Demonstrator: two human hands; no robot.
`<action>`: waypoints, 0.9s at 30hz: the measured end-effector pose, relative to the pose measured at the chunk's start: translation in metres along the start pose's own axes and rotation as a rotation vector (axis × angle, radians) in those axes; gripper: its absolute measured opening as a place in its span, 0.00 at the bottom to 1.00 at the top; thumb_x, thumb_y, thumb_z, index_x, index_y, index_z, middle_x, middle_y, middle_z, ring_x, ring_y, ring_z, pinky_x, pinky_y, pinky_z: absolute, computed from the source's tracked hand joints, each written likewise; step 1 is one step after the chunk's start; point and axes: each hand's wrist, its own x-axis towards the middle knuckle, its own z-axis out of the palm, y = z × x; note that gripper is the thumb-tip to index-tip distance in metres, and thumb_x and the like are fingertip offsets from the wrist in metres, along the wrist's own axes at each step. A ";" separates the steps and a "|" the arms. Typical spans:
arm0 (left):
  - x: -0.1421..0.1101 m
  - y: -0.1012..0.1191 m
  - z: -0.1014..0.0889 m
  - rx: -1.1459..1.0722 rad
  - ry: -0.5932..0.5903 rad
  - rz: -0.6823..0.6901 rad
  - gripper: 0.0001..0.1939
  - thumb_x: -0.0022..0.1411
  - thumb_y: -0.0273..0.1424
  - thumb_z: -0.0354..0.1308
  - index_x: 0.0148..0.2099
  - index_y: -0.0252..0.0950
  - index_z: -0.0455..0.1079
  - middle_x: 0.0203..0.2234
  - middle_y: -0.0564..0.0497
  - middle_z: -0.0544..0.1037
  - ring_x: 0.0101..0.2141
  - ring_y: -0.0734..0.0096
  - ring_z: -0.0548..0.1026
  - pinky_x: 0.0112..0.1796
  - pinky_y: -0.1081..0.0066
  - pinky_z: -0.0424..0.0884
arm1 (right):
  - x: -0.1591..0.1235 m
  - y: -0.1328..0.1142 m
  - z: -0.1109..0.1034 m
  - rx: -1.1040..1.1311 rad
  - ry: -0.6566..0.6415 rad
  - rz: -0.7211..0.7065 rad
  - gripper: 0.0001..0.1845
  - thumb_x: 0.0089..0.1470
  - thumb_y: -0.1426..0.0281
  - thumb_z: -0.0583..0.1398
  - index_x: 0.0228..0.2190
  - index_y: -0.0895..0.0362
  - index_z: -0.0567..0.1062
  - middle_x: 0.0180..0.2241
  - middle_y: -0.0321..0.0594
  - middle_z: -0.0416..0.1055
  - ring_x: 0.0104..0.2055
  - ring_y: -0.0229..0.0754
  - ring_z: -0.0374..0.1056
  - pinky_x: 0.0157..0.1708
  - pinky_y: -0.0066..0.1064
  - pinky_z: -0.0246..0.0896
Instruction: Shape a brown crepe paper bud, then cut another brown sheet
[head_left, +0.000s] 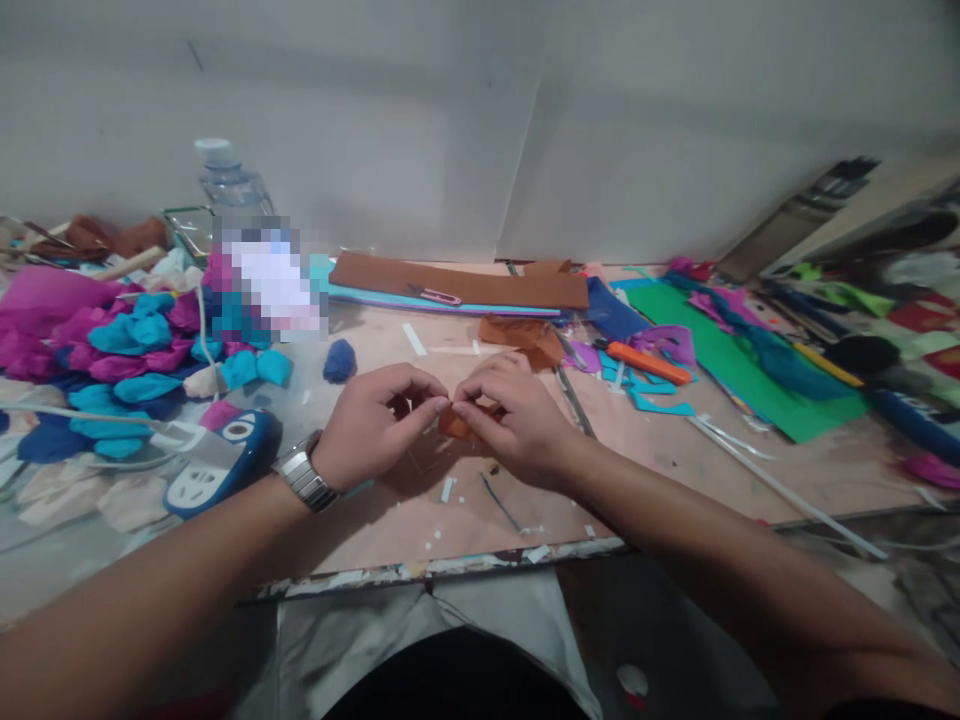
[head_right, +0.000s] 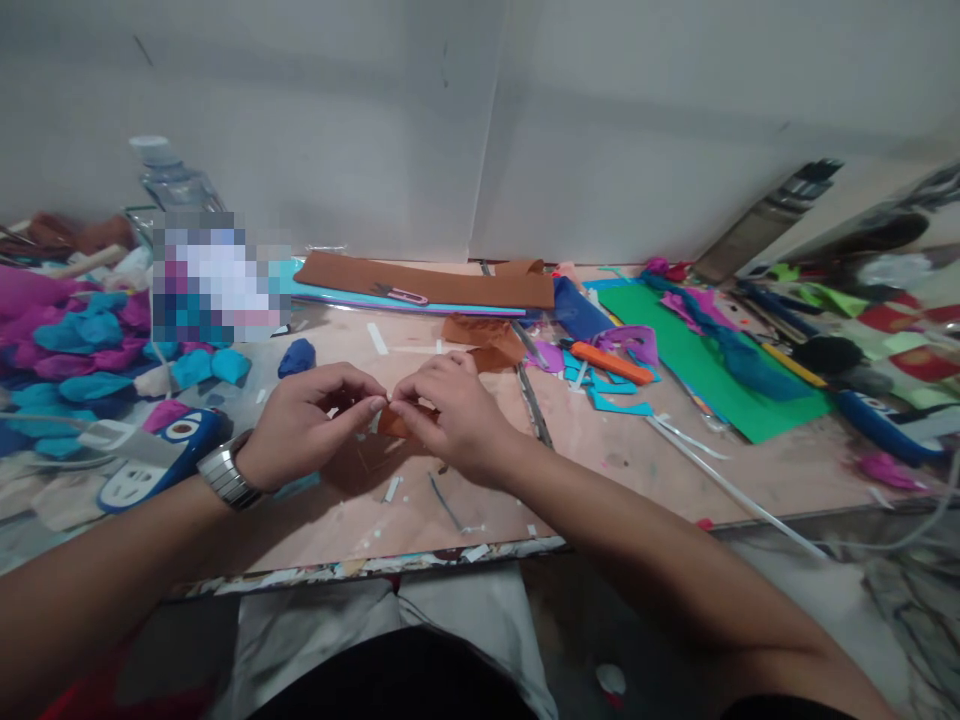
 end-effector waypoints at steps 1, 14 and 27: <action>0.000 0.000 0.000 0.001 0.005 0.001 0.10 0.68 0.35 0.64 0.40 0.34 0.80 0.32 0.49 0.83 0.28 0.74 0.74 0.29 0.74 0.68 | 0.000 0.000 0.000 0.000 -0.004 -0.008 0.06 0.68 0.68 0.62 0.36 0.53 0.76 0.34 0.37 0.77 0.43 0.45 0.70 0.54 0.44 0.53; -0.001 -0.005 0.002 0.011 0.016 0.108 0.07 0.68 0.32 0.65 0.41 0.36 0.83 0.33 0.49 0.83 0.28 0.76 0.74 0.29 0.74 0.68 | 0.000 0.003 0.003 0.013 0.056 -0.008 0.04 0.66 0.68 0.65 0.36 0.53 0.78 0.34 0.36 0.79 0.42 0.45 0.71 0.53 0.44 0.54; -0.002 -0.005 0.003 -0.052 -0.040 -0.007 0.08 0.68 0.34 0.62 0.40 0.35 0.79 0.33 0.49 0.81 0.31 0.71 0.76 0.32 0.72 0.71 | -0.001 0.000 0.002 0.017 0.061 0.005 0.03 0.63 0.69 0.67 0.35 0.53 0.78 0.34 0.36 0.79 0.42 0.45 0.72 0.52 0.44 0.55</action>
